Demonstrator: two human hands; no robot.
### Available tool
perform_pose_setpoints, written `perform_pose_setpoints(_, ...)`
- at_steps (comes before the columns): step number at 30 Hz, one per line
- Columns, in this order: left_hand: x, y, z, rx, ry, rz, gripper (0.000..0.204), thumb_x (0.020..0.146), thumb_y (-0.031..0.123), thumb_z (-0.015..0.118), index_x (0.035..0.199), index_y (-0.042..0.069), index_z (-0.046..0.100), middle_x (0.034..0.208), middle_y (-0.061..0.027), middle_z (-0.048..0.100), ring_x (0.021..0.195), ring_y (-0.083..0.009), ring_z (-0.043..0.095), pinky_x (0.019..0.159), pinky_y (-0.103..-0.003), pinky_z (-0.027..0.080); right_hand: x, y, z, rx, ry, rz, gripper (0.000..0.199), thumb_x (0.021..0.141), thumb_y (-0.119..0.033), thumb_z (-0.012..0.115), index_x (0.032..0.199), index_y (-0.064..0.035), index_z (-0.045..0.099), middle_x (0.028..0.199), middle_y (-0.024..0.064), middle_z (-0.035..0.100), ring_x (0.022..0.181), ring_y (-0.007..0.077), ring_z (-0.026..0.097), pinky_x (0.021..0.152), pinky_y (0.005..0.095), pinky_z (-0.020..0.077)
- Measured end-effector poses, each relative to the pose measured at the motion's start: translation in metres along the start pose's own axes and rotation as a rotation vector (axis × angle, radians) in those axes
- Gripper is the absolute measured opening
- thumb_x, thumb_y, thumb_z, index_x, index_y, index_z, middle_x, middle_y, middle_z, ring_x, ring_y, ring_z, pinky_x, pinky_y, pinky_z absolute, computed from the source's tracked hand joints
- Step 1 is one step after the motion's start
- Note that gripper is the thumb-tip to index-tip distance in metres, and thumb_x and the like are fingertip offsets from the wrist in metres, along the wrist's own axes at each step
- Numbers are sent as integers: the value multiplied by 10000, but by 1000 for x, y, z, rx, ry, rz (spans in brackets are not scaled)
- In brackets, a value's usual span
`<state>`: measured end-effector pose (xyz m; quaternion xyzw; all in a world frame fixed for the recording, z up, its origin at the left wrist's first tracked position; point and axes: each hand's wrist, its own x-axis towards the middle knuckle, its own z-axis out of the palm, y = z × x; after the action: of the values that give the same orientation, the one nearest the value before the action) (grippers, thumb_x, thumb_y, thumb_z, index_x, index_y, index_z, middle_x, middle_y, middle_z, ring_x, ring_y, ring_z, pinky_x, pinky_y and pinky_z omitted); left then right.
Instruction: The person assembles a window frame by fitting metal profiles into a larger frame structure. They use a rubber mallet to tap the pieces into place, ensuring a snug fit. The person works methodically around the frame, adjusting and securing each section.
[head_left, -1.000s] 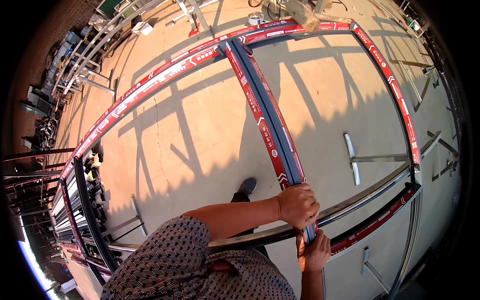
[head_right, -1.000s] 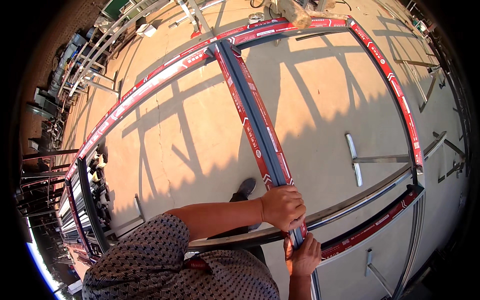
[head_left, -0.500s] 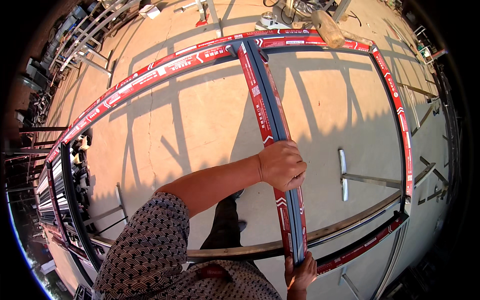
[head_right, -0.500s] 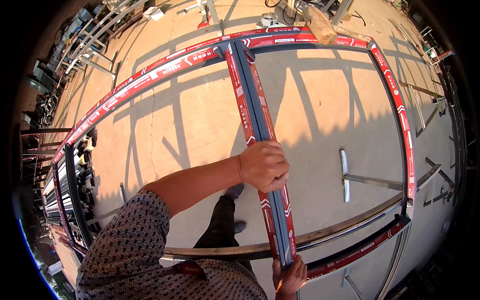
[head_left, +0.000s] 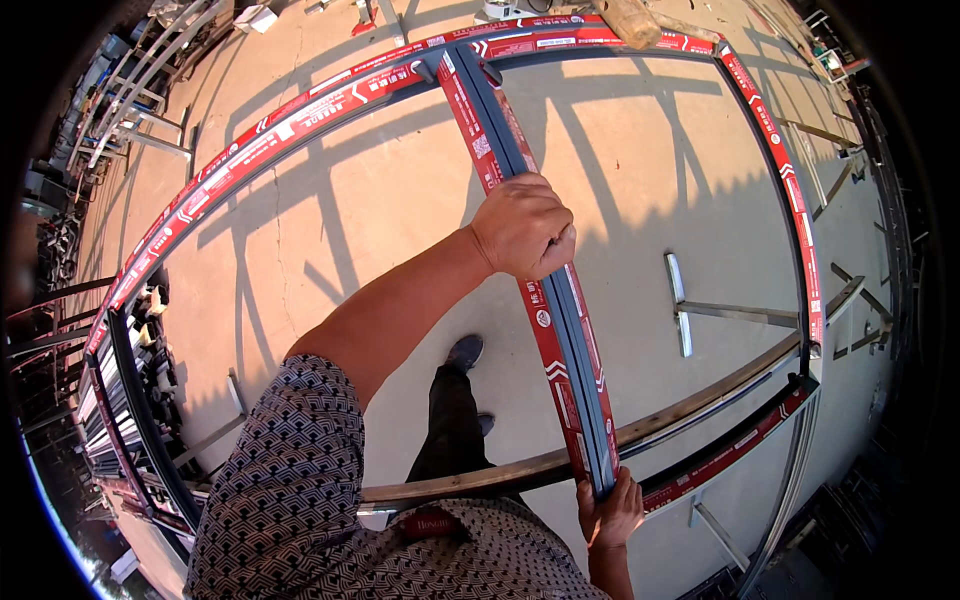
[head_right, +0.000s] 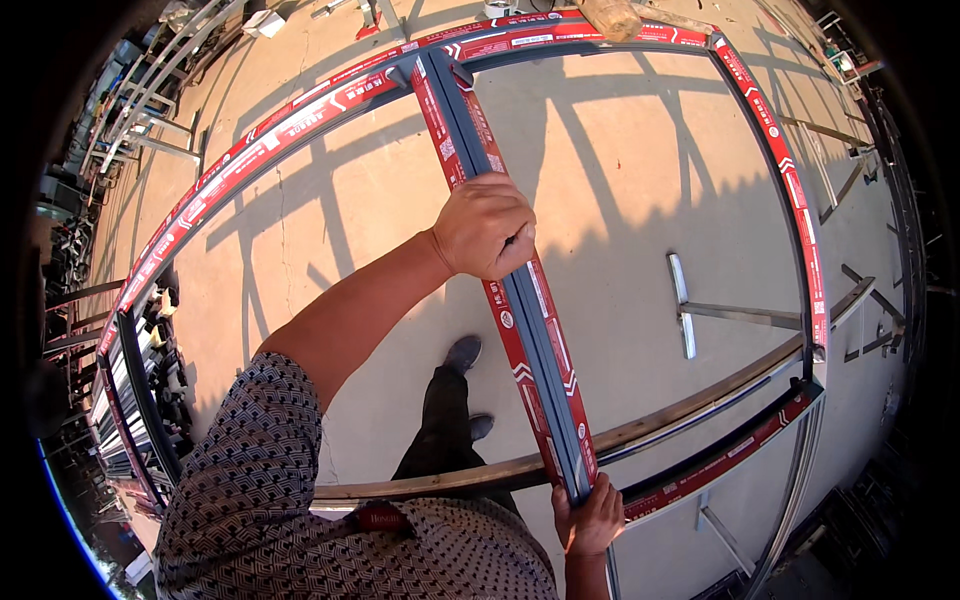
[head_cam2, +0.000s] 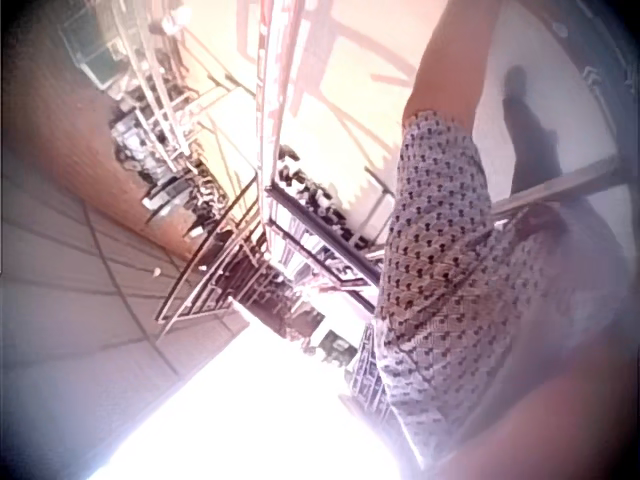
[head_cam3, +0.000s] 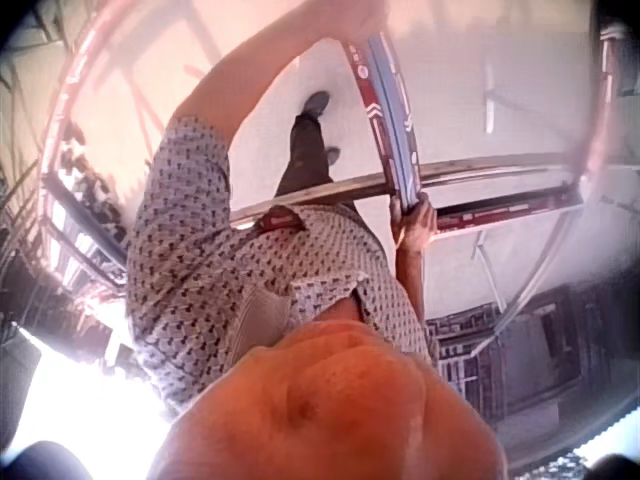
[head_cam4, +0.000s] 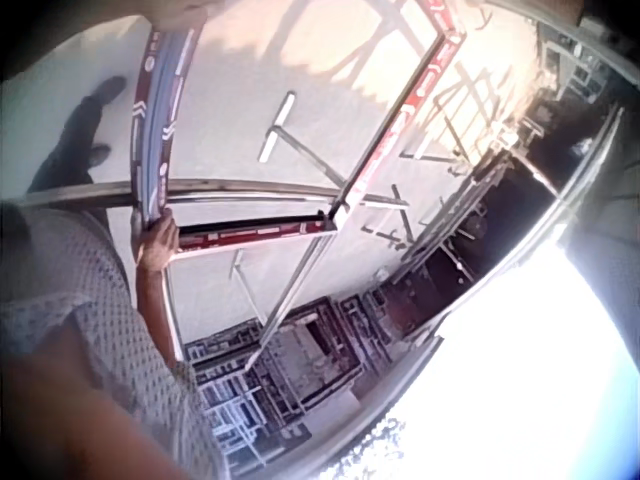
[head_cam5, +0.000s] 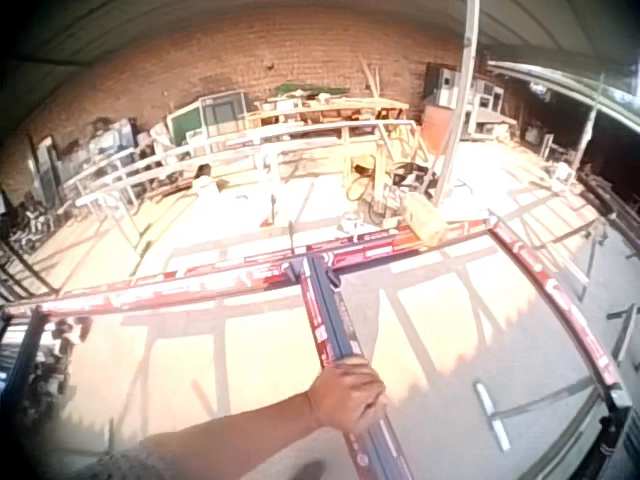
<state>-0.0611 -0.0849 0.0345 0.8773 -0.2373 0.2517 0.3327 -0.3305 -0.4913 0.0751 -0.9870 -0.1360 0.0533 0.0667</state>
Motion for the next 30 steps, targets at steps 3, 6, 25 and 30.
perform_pose_setpoints(3,-7,5,2,233,181,-58,263,877,141,641,1057,-27,733,1184,-222,717,1099,-354,692,1015,-469,531,8,-5,-6,2,-19,30,655,944,-569,737,1203,21,621,887,172,672,782,361,669,680,474,566)
perform_pose_setpoints(6,-33,22,23,533,351,-326,550,995,253,620,1410,-107,581,1463,-305,557,1268,-407,591,1123,-476,459,10,-5,-6,12,15,34,650,922,-579,774,1212,-16,628,928,149,694,817,349,684,720,454,581)
perform_pose_setpoints(25,-111,232,72,-520,-177,-1060,687,1098,526,590,1196,-141,461,1045,-229,661,959,-258,683,883,-349,532,-1,-7,8,87,143,128,768,867,-715,784,1250,-56,693,1068,120,758,965,272,751,813,410,627)
perform_pose_setpoints(30,-104,242,73,-570,-175,-1023,661,1127,602,446,893,14,640,676,-61,633,567,-119,569,533,-279,447,-33,9,6,115,351,106,676,886,-542,819,1310,-38,664,1259,121,669,1145,307,659,996,458,544)
